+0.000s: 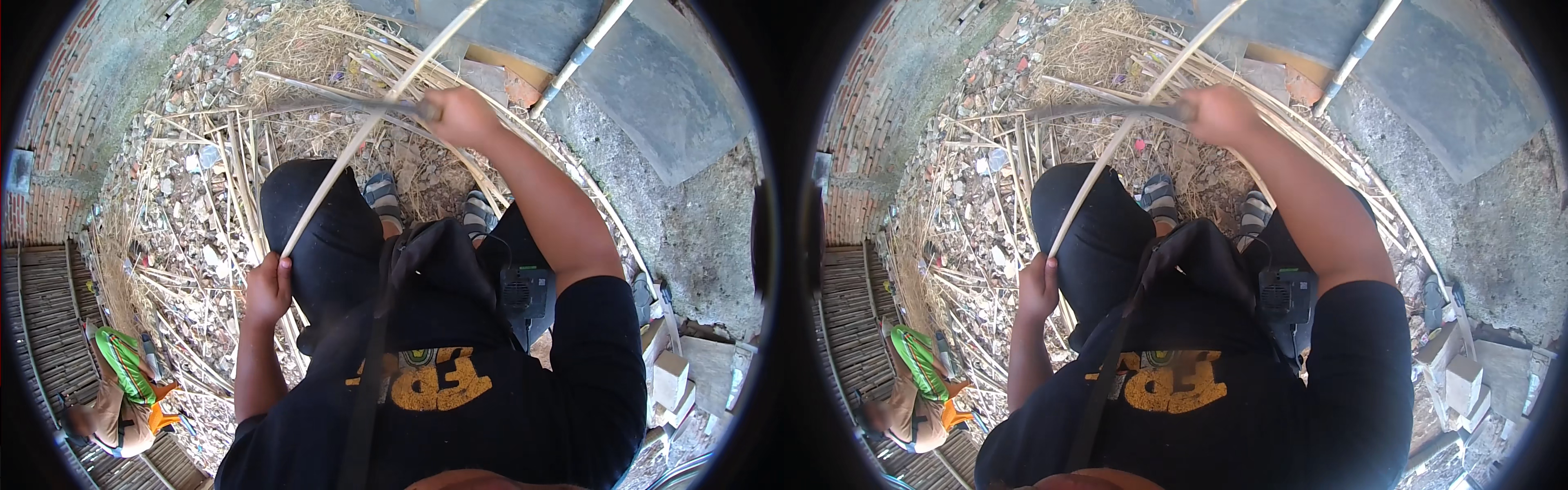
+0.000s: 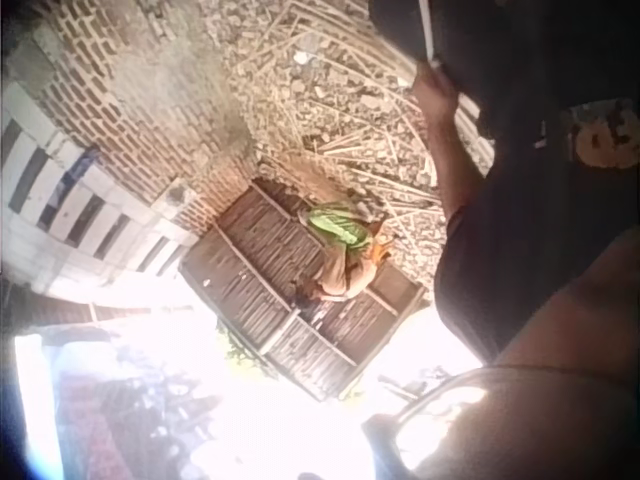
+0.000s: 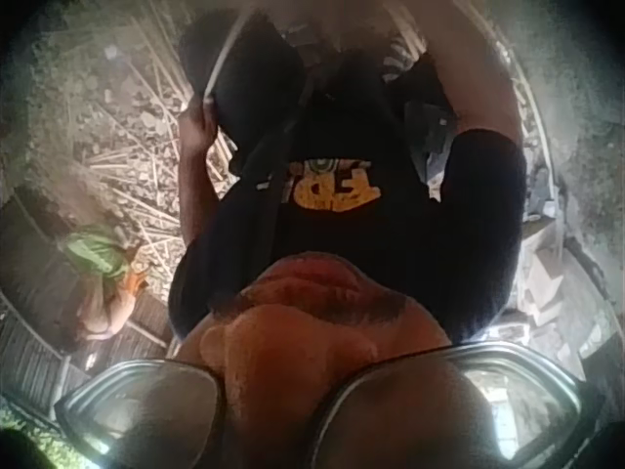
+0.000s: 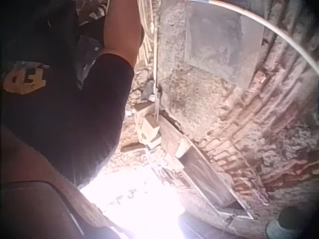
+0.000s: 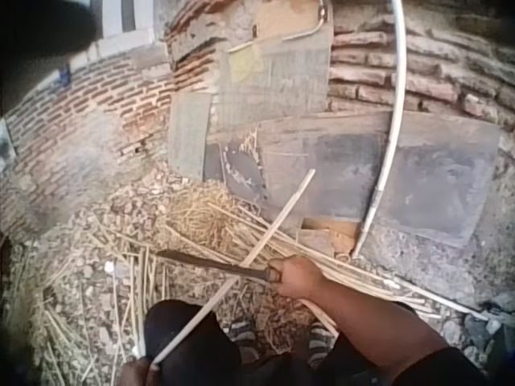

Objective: The person shaves a thin strip of bamboo using a large curved blade held in their right hand while securing the strip with their left hand.

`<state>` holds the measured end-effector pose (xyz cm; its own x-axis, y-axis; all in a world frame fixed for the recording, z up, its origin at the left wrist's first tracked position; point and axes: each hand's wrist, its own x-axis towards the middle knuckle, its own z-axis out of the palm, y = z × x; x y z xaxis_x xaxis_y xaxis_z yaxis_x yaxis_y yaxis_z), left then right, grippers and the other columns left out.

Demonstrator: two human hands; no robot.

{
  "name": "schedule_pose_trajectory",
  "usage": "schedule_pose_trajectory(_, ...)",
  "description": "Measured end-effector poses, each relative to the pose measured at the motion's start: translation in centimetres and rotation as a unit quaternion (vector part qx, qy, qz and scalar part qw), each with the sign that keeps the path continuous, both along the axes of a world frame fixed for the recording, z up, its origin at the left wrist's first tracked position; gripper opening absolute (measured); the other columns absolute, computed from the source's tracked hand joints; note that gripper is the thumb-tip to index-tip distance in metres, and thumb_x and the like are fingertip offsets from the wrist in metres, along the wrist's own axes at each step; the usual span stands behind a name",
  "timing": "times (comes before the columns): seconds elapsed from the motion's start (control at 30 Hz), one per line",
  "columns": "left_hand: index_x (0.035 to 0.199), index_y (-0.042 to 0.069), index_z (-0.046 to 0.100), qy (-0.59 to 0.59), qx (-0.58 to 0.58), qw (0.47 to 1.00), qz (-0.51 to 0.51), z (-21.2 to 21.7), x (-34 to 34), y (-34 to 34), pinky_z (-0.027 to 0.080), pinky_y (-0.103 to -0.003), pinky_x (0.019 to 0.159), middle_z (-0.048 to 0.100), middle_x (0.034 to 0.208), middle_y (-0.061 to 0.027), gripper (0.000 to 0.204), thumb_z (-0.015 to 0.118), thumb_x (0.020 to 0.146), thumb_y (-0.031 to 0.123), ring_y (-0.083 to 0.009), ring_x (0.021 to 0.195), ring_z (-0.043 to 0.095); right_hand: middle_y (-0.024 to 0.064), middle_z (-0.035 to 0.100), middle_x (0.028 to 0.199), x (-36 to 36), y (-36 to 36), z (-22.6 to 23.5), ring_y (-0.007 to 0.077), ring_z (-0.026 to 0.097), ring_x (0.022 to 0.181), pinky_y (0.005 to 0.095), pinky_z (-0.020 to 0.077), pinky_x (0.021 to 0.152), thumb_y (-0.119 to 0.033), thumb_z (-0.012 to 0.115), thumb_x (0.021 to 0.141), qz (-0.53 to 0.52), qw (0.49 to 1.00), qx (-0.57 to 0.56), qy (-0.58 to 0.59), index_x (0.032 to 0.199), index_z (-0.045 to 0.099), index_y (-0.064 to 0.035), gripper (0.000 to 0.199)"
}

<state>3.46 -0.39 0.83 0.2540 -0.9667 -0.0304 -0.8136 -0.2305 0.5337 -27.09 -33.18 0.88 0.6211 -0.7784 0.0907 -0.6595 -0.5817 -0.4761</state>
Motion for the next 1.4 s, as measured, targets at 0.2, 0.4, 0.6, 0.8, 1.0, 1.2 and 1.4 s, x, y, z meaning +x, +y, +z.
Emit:
schedule_pose_trajectory(0.2,0.080,0.001,0.049,-0.003,0.008,1.000,0.015,0.2,-0.1,0.0,0.043,-0.051,0.056,0.056,0.063,-0.0258,0.038,0.050,0.105,0.030,-0.0495,0.062,0.057,0.0128,0.071,0.083,0.0,0.6,1.1,0.0323,0.071,0.082,0.0453,0.0585,0.075,-0.019,0.068,0.081,-0.020,0.999,-0.033,0.012,0.102,0.068,-0.0162,0.021)
schedule_pose_trajectory(0.4,0.080,0.000,0.049,0.003,-0.021,1.000,-0.002,-0.3,-0.1,-0.4,0.042,-0.052,0.055,0.056,0.063,-0.0263,0.039,0.050,0.105,0.030,-0.0495,0.062,0.057,0.0159,0.068,0.075,0.4,1.1,1.0,0.0361,0.069,0.075,0.0480,0.0555,0.070,-0.018,0.069,0.080,0.042,0.996,-0.081,0.004,0.094,0.067,-0.0085,0.018)
schedule_pose_trajectory(0.6,0.079,0.000,0.048,-0.022,0.000,1.000,0.009,-0.1,0.0,-0.2,0.041,-0.052,0.055,0.055,0.062,-0.0261,0.039,0.050,0.105,0.028,-0.0496,0.061,0.056,0.0199,0.070,0.080,-1.2,-0.9,0.5,0.0388,0.068,0.076,0.0479,0.0560,0.072,-0.020,0.070,0.078,-0.050,0.995,-0.073,-0.038,0.102,0.069,-0.0079,0.027)
schedule_pose_trajectory(0.8,0.079,0.002,0.049,-0.038,-0.022,0.999,0.014,-0.8,-0.1,0.0,0.042,-0.054,0.054,0.056,0.062,-0.0257,0.037,0.050,0.105,0.029,-0.0497,0.061,0.057,0.0143,0.072,0.086,1.2,2.4,3.7,0.0336,0.071,0.084,0.0456,0.0576,0.077,-0.022,0.069,0.079,0.102,0.984,-0.082,0.125,0.112,0.070,-0.0137,0.034)
schedule_pose_trajectory(1.0,0.081,0.003,0.049,-0.059,-0.023,0.998,0.023,-0.8,-0.5,-0.2,0.042,-0.055,0.054,0.056,0.061,-0.0253,0.035,0.051,0.105,0.029,-0.0493,0.059,0.058,0.0183,0.071,0.083,-1.9,-2.0,0.4,0.0344,0.069,0.075,0.0441,0.0564,0.073,-0.021,0.073,0.077,-0.045,0.996,-0.070,-0.013,0.108,0.072,-0.0108,0.032)
schedule_pose_trajectory(1.2,0.082,0.004,0.050,-0.070,-0.023,0.997,0.024,-0.9,-0.6,0.2,0.043,-0.055,0.054,0.057,0.061,-0.0251,0.034,0.051,0.105,0.029,-0.0490,0.059,0.058,0.0130,0.068,0.075,0.4,1.7,2.5,0.0315,0.070,0.077,0.0439,0.0559,0.073,-0.017,0.070,0.079,0.063,0.994,-0.071,0.051,0.097,0.069,-0.0106,0.019)
schedule_pose_trajectory(1.4,0.085,0.005,0.051,-0.126,-0.027,0.990,0.049,-1.5,-1.3,0.0,0.045,-0.058,0.054,0.060,0.064,-0.0246,0.031,0.053,0.103,0.030,-0.0487,0.061,0.060,0.0163,0.070,0.083,-2.6,-1.9,1.9,0.0332,0.071,0.082,0.0442,0.0565,0.077,-0.020,0.070,0.079,-0.027,0.999,-0.023,0.013,0.107,0.070,-0.0090,0.030)
